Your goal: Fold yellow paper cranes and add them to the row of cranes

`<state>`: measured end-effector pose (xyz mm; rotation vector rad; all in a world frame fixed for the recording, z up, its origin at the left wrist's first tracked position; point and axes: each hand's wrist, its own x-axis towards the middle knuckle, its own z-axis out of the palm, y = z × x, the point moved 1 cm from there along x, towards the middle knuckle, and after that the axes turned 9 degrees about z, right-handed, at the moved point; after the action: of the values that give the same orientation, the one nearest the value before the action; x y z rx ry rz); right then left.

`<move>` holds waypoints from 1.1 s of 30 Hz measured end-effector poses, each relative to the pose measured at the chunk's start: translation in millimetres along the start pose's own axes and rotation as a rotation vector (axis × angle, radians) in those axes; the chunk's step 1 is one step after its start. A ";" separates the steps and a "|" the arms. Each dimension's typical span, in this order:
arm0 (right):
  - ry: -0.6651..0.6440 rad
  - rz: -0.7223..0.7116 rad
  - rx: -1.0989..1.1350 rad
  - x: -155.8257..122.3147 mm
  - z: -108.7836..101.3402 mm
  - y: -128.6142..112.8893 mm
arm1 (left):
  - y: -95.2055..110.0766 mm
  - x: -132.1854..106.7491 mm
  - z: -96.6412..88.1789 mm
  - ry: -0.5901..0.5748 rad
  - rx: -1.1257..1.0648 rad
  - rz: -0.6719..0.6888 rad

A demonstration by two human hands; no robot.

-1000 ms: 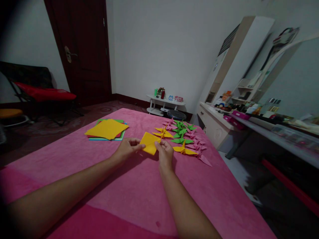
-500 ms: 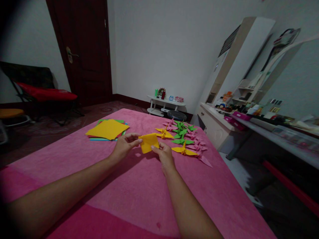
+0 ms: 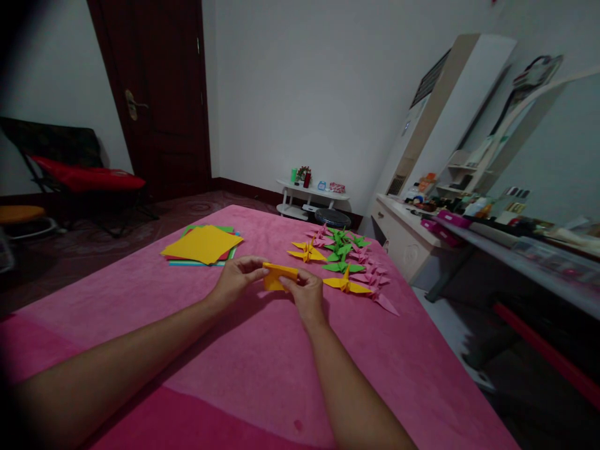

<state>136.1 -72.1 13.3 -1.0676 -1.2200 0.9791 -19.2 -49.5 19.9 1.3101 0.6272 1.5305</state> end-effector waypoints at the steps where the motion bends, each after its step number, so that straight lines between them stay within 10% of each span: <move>1: -0.006 -0.032 -0.023 -0.8 0.6 -2.0 | 0.4 -0.4 0.0 0.018 -0.009 -0.012; 33: -0.091 -0.155 -0.145 -9.4 6.2 -13.1 | -16.3 0.5 -9.4 0.085 -0.307 -0.161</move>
<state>129.1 -83.6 24.1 -1.0328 -1.4439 0.8371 -22.3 -40.8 3.4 0.9449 0.5133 1.4880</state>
